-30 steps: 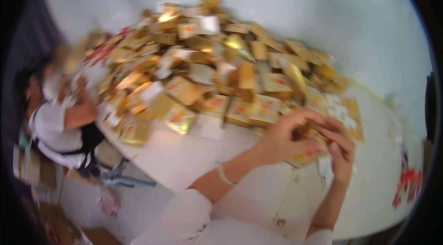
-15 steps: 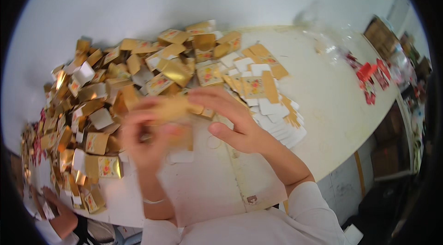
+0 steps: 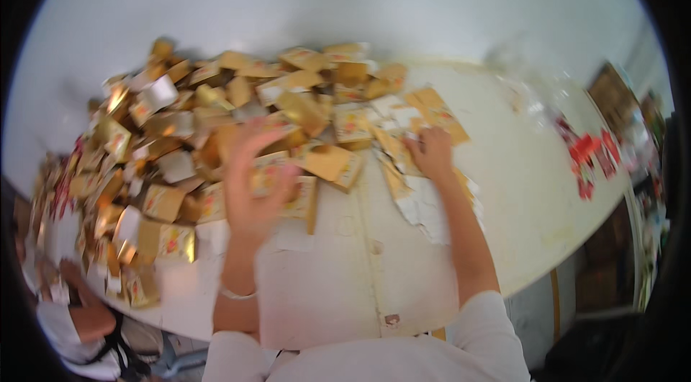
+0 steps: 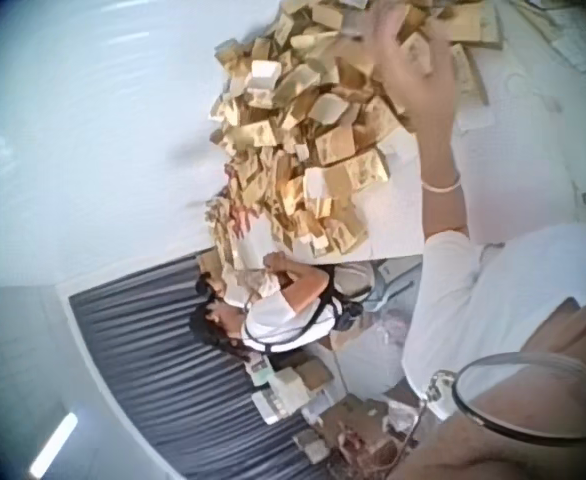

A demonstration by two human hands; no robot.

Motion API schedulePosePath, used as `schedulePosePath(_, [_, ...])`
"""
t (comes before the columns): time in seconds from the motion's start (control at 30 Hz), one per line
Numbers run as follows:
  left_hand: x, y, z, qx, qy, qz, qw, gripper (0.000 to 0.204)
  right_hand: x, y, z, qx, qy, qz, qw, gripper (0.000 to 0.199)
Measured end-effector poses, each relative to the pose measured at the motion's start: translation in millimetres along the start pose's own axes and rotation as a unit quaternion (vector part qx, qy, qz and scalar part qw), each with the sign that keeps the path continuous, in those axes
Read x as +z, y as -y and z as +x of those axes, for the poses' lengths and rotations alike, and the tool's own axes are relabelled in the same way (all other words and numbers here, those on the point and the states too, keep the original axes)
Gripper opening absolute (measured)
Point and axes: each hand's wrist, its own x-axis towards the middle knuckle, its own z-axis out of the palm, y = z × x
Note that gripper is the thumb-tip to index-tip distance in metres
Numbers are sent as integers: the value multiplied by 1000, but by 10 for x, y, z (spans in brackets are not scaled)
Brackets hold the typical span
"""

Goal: The person assembles small gold-colored boxes by hand at a table. They pick up flat printed pieces, fold them into box shapes, and place the finished boxes into a growing pile. Another person works nearby at the same table.

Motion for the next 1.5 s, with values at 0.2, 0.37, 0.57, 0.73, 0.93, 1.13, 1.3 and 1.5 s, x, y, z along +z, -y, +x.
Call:
schedulePosePath(0.2, [484,-109,-103,-140,206,-239,939,66,-303,154,41,-10,-106,93,990,23])
schedulePosePath(0.37, [641,-108,-192,-212,311,-443,814,106,-1088,1387,196,-155,-132,213,956,23])
schedulePosePath(0.57, [624,-164,-274,-179,323,-569,735,112,-1137,1868,80,-180,-149,372,898,29])
schedulePosePath(0.73, [543,-129,-183,-250,246,-482,803,101,-1205,1773,59,-124,-204,424,873,17])
schedulePosePath(0.93, [534,-201,-153,-174,61,-431,883,90,-1104,1652,146,227,62,778,583,44])
schedulePosePath(1.13, [607,-121,-224,-8,23,-411,911,92,-1127,1601,98,244,150,852,438,39])
schedulePosePath(1.3, [491,-130,-228,41,41,-229,972,68,-1185,1599,190,225,195,849,438,34])
schedulePosePath(1.5, [395,-89,-193,-26,85,-234,968,43,-1126,1629,135,262,134,805,514,35])
